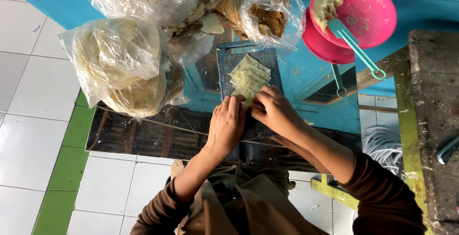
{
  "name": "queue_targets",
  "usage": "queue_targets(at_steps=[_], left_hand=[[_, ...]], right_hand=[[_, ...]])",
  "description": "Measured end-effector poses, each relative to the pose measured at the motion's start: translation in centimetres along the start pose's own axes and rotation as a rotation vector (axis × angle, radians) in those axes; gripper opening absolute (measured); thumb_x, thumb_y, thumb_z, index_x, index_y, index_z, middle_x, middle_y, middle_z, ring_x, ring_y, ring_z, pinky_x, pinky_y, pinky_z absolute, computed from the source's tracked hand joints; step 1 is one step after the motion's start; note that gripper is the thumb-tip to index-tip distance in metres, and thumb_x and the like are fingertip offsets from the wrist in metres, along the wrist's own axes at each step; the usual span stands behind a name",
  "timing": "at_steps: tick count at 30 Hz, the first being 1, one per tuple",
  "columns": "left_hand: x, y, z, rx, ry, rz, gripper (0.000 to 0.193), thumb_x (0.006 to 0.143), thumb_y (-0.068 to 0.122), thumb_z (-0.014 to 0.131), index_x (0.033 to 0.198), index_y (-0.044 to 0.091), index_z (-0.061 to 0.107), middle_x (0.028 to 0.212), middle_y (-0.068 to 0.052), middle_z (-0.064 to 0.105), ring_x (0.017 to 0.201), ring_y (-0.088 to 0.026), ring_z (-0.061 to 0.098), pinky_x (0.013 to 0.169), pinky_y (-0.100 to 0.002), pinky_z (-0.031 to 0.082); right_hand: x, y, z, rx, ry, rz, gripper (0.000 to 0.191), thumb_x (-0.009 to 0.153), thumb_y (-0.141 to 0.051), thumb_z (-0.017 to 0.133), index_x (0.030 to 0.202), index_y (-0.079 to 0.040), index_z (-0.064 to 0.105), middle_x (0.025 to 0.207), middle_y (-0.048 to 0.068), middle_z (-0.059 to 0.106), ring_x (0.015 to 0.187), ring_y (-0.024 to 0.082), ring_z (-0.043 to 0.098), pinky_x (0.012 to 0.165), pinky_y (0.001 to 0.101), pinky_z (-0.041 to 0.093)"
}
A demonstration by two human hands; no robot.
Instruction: The person takes thin square pastry wrappers from a stack on a small cutting board, spoons brown filling from a cone-shaped plastic bag onto a wrapper, folds the sides over and rolls it into a cylinder, and places the finished roll into a plastic bag with other rolled pieces. At the end the person takes a new stack of wrappers and separates sheets to continue.
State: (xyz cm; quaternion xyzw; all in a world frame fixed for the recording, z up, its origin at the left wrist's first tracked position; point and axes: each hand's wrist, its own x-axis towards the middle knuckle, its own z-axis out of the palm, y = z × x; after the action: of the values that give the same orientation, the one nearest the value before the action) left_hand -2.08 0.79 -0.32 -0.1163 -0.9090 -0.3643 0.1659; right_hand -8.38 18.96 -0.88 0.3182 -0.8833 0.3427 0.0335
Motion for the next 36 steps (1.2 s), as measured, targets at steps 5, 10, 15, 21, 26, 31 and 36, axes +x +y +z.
queue_targets(at_steps=[5,10,15,21,26,31,36], left_hand=[[0.6,-1.3,0.1,0.052,-0.059,0.029,0.009,0.095,0.014,0.069,0.103,0.008,0.068,0.102,-0.010,0.068,0.092,-0.033,0.067,0.083,-0.043,0.051],[2.1,-2.7,-1.7,0.106,-0.137,0.209,0.012,0.086,0.022,0.075,0.095,0.014,0.076,0.096,-0.005,0.070,0.091,-0.030,0.067,0.081,-0.043,0.050],[2.7,-2.6,-1.8,0.240,-0.143,0.299,0.011,0.086,0.027,0.075,0.090,0.016,0.075,0.093,-0.003,0.069,0.090,-0.026,0.068,0.081,-0.042,0.049],[2.9,-2.6,-1.2,0.270,-0.138,0.252,0.007,0.090,0.020,0.074,0.093,0.013,0.073,0.095,-0.005,0.068,0.088,-0.026,0.068,0.081,-0.042,0.049],[3.3,-2.4,-1.1,0.072,-0.101,0.096,0.017,0.089,0.023,0.076,0.086,0.009,0.067,0.089,-0.008,0.069,0.084,-0.030,0.068,0.078,-0.043,0.049],[3.5,-2.5,-0.9,-0.047,-0.090,0.000,0.021,0.088,0.023,0.075,0.096,0.008,0.063,0.084,-0.006,0.070,0.081,-0.028,0.069,0.076,-0.040,0.049],[2.8,-2.3,-1.3,0.123,-0.044,0.179,0.011,0.091,0.017,0.075,0.098,0.014,0.066,0.087,-0.001,0.071,0.087,-0.024,0.068,0.080,-0.039,0.047]], right_hand=[[0.6,0.8,-0.7,0.228,-0.043,0.168,0.023,0.080,-0.007,0.082,0.090,0.001,0.062,0.086,0.012,0.064,0.079,0.028,0.068,0.069,0.0375,0.056],[0.6,0.8,-1.6,0.162,-0.043,-0.016,0.014,0.083,-0.002,0.078,0.094,-0.002,0.068,0.088,0.010,0.069,0.080,0.026,0.072,0.068,0.0354,0.055],[0.2,1.0,-1.5,0.133,-0.038,-0.145,0.025,0.076,-0.011,0.083,0.090,0.001,0.066,0.089,0.013,0.067,0.086,0.034,0.067,0.071,0.0420,0.053],[0.2,1.5,-0.7,0.078,0.022,-0.052,0.012,0.086,-0.005,0.078,0.093,-0.002,0.070,0.089,0.010,0.068,0.086,0.031,0.068,0.073,0.0409,0.053],[0.6,1.8,-0.9,0.158,-0.011,0.124,0.018,0.082,-0.011,0.084,0.089,-0.001,0.070,0.083,0.011,0.065,0.073,0.025,0.067,0.064,0.0363,0.053],[0.8,1.7,-0.8,0.255,0.065,0.089,0.024,0.081,-0.007,0.081,0.094,0.003,0.062,0.086,0.011,0.065,0.077,0.023,0.067,0.067,0.0343,0.055],[0.6,1.1,-1.0,0.207,0.018,0.009,0.012,0.087,0.004,0.070,0.097,-0.001,0.067,0.093,0.010,0.070,0.087,0.024,0.072,0.073,0.0349,0.057]])
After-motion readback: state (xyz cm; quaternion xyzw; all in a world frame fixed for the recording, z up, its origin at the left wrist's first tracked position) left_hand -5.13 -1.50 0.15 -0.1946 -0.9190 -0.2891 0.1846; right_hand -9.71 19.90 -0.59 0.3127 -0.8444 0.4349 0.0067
